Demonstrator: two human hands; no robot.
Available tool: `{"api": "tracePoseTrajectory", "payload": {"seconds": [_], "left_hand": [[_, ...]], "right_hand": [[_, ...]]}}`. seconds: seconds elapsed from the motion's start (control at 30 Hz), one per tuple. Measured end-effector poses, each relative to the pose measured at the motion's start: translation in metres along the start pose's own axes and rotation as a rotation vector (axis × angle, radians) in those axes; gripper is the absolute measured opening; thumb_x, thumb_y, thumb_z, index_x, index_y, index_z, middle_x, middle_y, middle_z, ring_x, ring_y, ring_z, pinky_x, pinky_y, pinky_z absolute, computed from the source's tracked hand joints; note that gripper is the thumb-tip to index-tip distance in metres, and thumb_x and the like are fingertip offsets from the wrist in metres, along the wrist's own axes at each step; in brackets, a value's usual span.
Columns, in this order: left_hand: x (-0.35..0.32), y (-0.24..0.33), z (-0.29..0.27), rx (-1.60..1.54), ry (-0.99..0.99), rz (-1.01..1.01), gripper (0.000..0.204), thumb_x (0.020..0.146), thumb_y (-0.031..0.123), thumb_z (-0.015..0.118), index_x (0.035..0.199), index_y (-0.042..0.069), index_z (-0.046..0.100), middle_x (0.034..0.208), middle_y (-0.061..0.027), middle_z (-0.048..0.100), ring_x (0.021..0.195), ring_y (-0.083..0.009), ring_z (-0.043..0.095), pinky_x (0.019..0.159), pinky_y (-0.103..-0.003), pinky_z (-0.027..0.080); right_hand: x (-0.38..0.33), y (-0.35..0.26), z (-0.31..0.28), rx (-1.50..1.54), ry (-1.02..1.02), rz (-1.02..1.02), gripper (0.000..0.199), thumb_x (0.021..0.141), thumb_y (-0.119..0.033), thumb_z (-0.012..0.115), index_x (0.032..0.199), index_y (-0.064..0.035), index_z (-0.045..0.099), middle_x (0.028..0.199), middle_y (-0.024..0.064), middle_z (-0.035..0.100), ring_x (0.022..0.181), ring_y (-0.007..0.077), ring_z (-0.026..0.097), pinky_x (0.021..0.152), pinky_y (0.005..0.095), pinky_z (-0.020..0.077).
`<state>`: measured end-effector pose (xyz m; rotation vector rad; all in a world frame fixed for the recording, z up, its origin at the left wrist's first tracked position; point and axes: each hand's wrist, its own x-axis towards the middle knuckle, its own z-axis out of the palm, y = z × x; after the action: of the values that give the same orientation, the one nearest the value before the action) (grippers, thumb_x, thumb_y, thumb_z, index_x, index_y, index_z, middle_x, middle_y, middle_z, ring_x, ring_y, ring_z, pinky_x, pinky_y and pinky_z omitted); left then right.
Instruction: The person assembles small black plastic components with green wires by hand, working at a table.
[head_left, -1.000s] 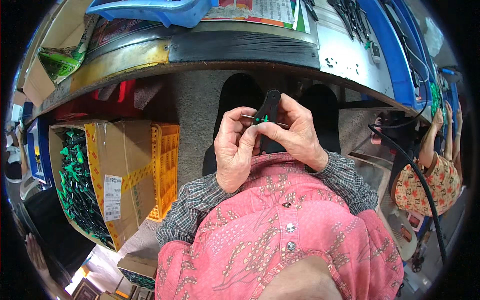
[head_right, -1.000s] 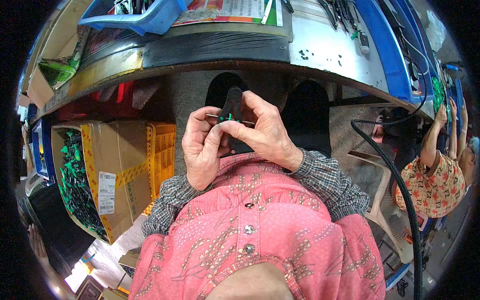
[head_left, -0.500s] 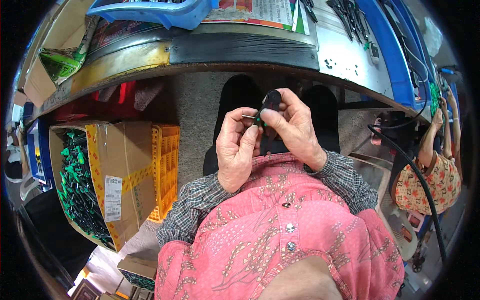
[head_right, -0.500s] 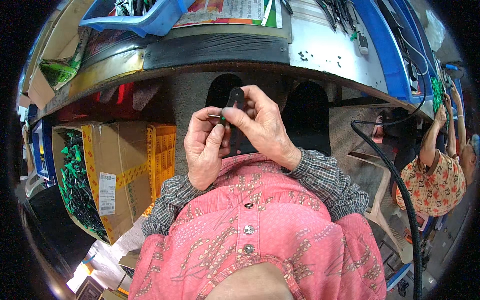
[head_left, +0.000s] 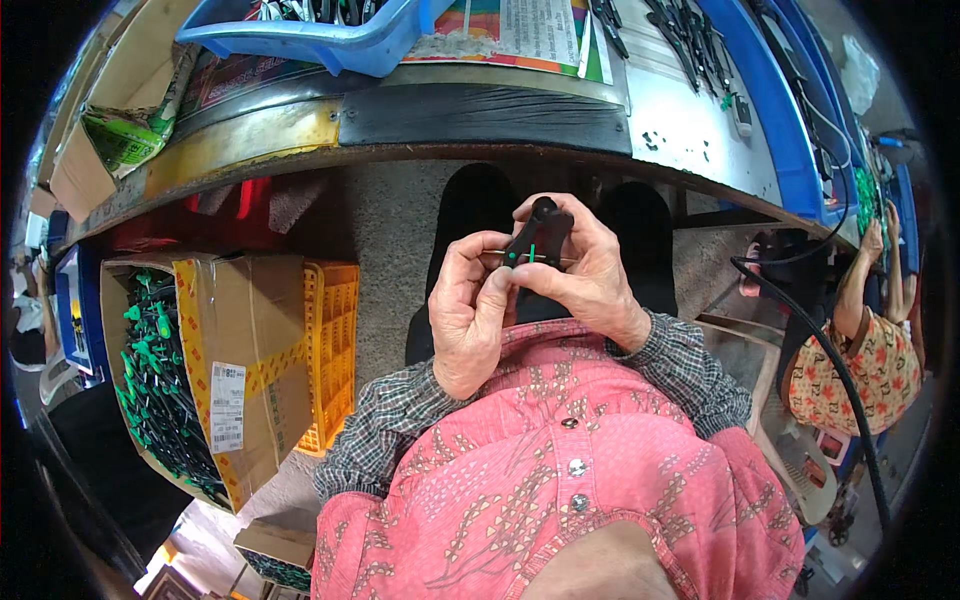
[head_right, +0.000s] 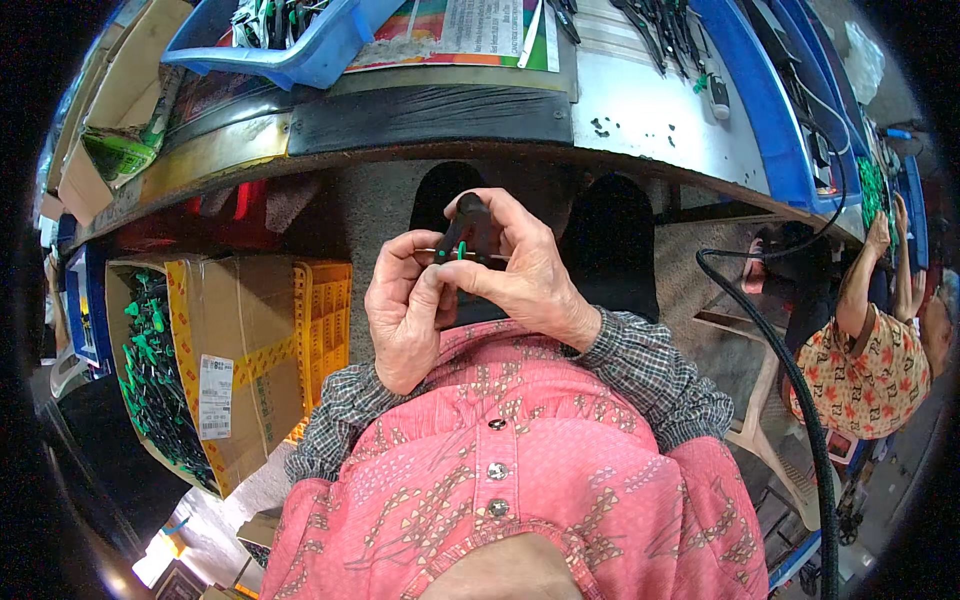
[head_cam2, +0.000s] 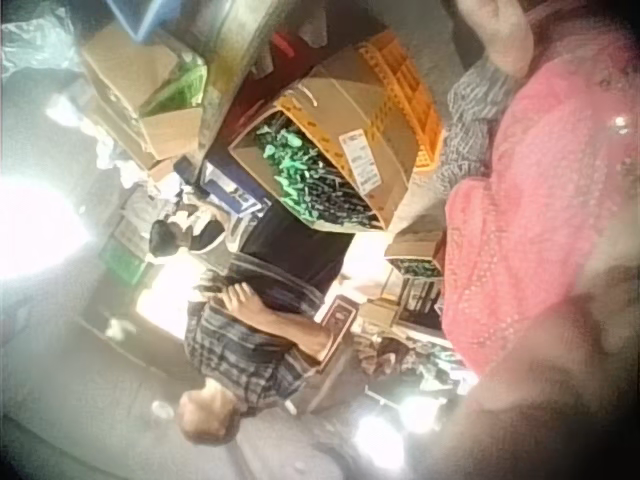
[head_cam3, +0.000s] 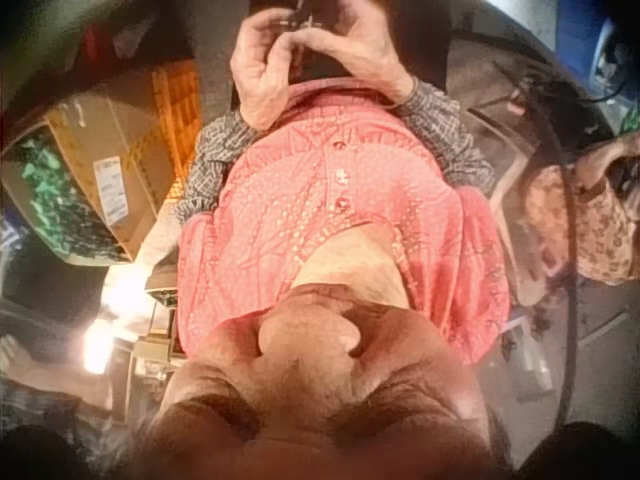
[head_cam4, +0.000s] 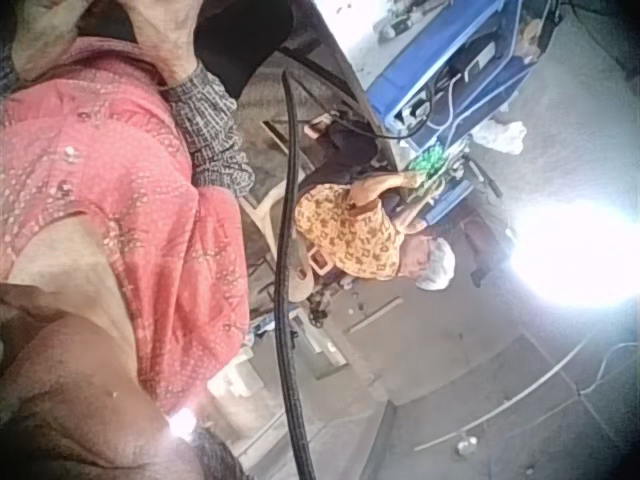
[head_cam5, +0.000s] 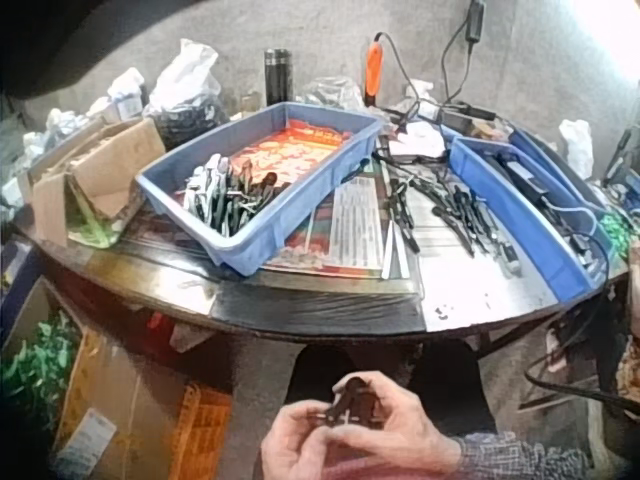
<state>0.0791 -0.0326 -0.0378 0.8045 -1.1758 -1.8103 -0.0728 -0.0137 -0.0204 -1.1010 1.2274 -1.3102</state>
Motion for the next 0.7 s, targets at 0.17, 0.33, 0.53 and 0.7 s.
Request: {"api": "tracePoseTrajectory", "payload": {"seconds": [0.17, 0.33, 0.53, 0.7], "left_hand": [[0.0, -0.001, 0.002, -0.027, 0.026, -0.016, 0.025, 0.097, 0.008, 0.049, 0.121, 0.005, 0.045, 0.086, 0.0025, 0.055, 0.064, 0.0005, 0.045, 0.052, -0.013, 0.036], [0.002, 0.002, 0.006, 0.011, 0.034, 0.023, 0.023, 0.097, 0.008, 0.049, 0.12, 0.005, 0.046, 0.085, 0.0033, 0.055, 0.064, 0.0009, 0.045, 0.052, -0.013, 0.036], [0.001, 0.0, 0.002, 0.01, 0.043, 0.026, 0.023, 0.097, 0.007, 0.049, 0.119, 0.005, 0.047, 0.086, 0.0035, 0.056, 0.064, 0.0011, 0.045, 0.054, -0.013, 0.036], [-0.001, 0.003, 0.003, 0.041, 0.042, 0.027, 0.023, 0.095, 0.0, 0.048, 0.118, 0.004, 0.048, 0.091, 0.0007, 0.056, 0.068, -0.0001, 0.045, 0.056, -0.014, 0.037]], "right_hand": [[-0.005, 0.001, -0.005, -0.089, 0.015, 0.044, 0.028, 0.082, -0.011, 0.073, 0.102, -0.0017, 0.056, 0.084, 0.0001, 0.057, 0.079, 0.0058, 0.057, 0.071, 0.0236, 0.0516], [-0.006, 0.004, -0.005, -0.057, -0.015, 0.129, 0.019, 0.087, -0.013, 0.068, 0.096, -0.0018, 0.056, 0.083, -0.0004, 0.057, 0.073, 0.0045, 0.056, 0.062, 0.0211, 0.0502], [-0.002, -0.001, 0.002, 0.099, 0.012, 0.118, 0.016, 0.089, -0.012, 0.065, 0.099, -0.0016, 0.056, 0.082, -0.0014, 0.055, 0.07, 0.0027, 0.054, 0.055, 0.0185, 0.0461], [-0.007, -0.004, -0.003, 0.085, 0.004, 0.221, 0.017, 0.089, -0.011, 0.065, 0.098, 0.0001, 0.056, 0.082, -0.0017, 0.053, 0.073, 0.003, 0.053, 0.061, 0.02, 0.0479]]}}
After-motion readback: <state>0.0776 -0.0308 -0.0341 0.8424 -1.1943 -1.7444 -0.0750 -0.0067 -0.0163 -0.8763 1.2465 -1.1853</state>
